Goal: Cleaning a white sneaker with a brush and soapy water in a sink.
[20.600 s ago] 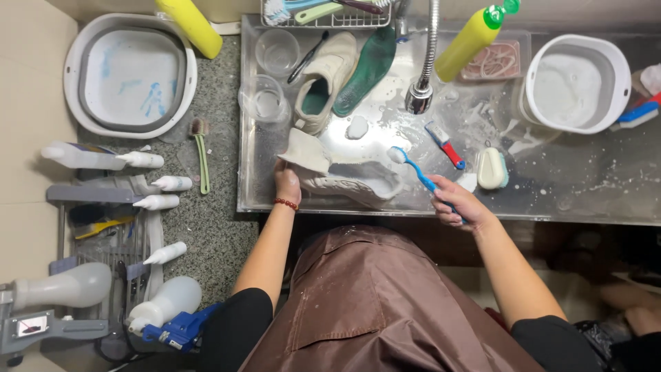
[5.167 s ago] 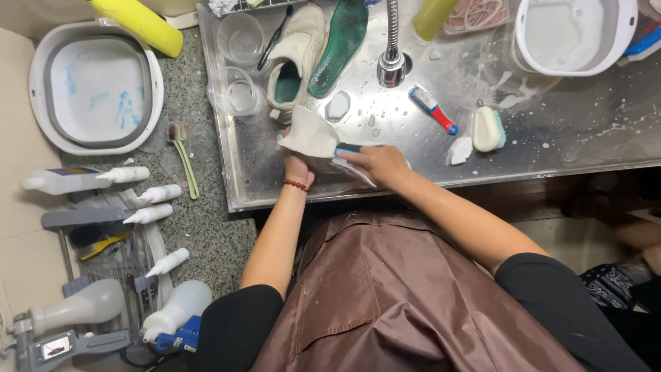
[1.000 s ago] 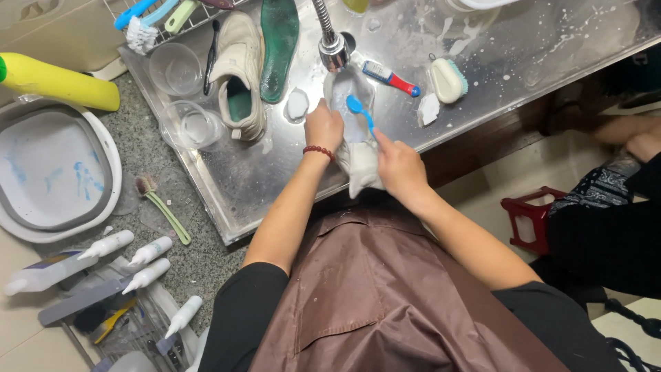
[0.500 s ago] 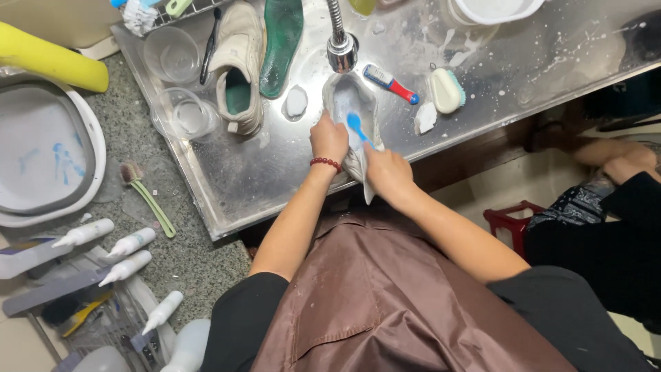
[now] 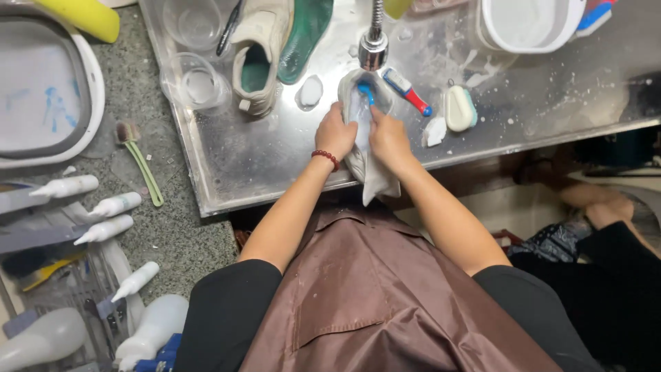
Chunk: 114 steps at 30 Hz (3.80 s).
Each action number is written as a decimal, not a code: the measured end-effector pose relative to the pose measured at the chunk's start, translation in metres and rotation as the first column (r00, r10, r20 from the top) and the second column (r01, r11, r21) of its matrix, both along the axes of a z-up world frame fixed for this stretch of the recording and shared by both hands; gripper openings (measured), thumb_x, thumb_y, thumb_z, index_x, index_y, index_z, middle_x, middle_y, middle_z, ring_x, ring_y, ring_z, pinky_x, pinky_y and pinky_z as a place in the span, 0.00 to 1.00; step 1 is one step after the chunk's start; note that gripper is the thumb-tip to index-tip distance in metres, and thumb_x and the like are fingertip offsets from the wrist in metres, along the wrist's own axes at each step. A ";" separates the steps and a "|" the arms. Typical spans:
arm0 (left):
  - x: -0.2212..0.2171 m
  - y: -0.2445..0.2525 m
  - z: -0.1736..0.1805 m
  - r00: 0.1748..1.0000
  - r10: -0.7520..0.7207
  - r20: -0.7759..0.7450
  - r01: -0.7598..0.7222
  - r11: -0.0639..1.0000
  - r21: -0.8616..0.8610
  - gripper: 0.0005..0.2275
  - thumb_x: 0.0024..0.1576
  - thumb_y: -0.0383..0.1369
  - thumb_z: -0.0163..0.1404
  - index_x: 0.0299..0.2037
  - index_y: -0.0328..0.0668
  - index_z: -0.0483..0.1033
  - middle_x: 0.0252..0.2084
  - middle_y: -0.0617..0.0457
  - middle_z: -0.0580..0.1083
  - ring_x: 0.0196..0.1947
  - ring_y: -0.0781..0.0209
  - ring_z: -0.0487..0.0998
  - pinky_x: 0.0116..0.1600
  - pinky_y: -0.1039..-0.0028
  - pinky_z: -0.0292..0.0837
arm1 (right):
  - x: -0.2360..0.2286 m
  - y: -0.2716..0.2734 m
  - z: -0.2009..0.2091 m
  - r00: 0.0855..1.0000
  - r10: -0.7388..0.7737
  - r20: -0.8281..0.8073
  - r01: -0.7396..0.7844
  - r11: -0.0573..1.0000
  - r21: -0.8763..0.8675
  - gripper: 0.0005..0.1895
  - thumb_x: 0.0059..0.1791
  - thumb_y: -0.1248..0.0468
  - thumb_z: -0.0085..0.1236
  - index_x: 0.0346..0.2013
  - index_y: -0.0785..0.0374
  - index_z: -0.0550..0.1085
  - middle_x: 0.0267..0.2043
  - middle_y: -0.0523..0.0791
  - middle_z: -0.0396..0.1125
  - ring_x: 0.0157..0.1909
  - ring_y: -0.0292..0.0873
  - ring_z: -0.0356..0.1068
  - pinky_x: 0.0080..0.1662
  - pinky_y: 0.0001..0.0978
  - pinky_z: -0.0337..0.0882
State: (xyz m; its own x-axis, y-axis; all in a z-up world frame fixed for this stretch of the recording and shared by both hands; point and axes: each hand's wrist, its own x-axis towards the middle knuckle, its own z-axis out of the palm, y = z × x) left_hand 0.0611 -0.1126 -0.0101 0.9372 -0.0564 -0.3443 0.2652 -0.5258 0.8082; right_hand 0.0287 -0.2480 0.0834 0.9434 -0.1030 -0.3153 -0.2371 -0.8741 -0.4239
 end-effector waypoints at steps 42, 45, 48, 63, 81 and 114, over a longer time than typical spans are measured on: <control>-0.010 -0.071 -0.087 0.860 0.467 -0.206 -0.429 0.442 -0.787 0.32 0.55 0.29 0.37 0.75 0.32 0.51 0.77 0.41 0.55 0.73 0.55 0.59 0.68 0.72 0.59 | -0.066 -0.020 0.008 0.875 0.423 -0.237 -0.481 0.693 -0.537 0.30 0.46 0.64 0.49 0.65 0.58 0.67 0.22 0.53 0.73 0.22 0.53 0.75 0.24 0.48 0.73; -0.018 -0.043 -0.005 0.845 0.461 -0.271 -0.523 0.608 -0.597 0.29 0.56 0.31 0.36 0.72 0.36 0.59 0.65 0.36 0.68 0.62 0.48 0.71 0.63 0.69 0.65 | -0.044 -0.019 0.003 0.893 0.432 -0.124 -0.417 0.696 -0.584 0.27 0.50 0.65 0.48 0.65 0.60 0.68 0.24 0.51 0.73 0.25 0.53 0.76 0.26 0.46 0.73; -0.013 -0.052 -0.033 0.825 0.554 -0.108 -0.555 0.760 -0.339 0.25 0.58 0.32 0.37 0.67 0.38 0.68 0.56 0.33 0.77 0.54 0.40 0.79 0.60 0.62 0.70 | -0.039 -0.016 -0.001 0.898 0.419 -0.137 -0.406 0.668 -0.624 0.27 0.51 0.66 0.47 0.67 0.63 0.67 0.24 0.51 0.73 0.24 0.53 0.76 0.25 0.46 0.74; -0.017 0.003 0.097 0.988 0.102 0.112 -0.125 0.968 0.219 0.20 0.47 0.41 0.55 0.46 0.36 0.73 0.50 0.37 0.76 0.52 0.38 0.76 0.54 0.48 0.65 | -0.048 -0.057 0.017 0.920 0.367 -0.136 -0.383 0.915 -0.124 0.23 0.52 0.54 0.50 0.63 0.38 0.71 0.31 0.59 0.72 0.35 0.67 0.72 0.40 0.61 0.72; 0.070 -0.005 -0.104 0.839 -0.349 0.416 0.433 0.893 -0.125 0.15 0.61 0.39 0.39 0.37 0.40 0.78 0.42 0.43 0.79 0.46 0.46 0.78 0.53 0.64 0.72 | -0.028 -0.108 0.037 0.668 0.733 -0.129 -0.697 0.556 -0.452 0.33 0.45 0.65 0.50 0.65 0.41 0.69 0.20 0.48 0.70 0.19 0.51 0.72 0.20 0.45 0.69; 0.024 -0.003 -0.040 0.922 -0.197 0.333 0.292 0.918 -0.268 0.12 0.54 0.36 0.46 0.38 0.43 0.82 0.39 0.42 0.80 0.43 0.43 0.81 0.51 0.62 0.74 | -0.006 -0.128 0.016 0.556 0.831 -0.010 -0.726 0.480 -0.493 0.22 0.50 0.61 0.51 0.58 0.35 0.74 0.27 0.42 0.72 0.27 0.50 0.74 0.27 0.45 0.70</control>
State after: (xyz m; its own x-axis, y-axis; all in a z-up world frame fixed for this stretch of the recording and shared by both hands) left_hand 0.0851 -0.1155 -0.0499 0.9349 -0.3545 0.0157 -0.1133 -0.2564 0.9599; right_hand 0.0230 -0.3763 0.0995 0.7273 0.6457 -0.2327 0.6740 -0.7359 0.0646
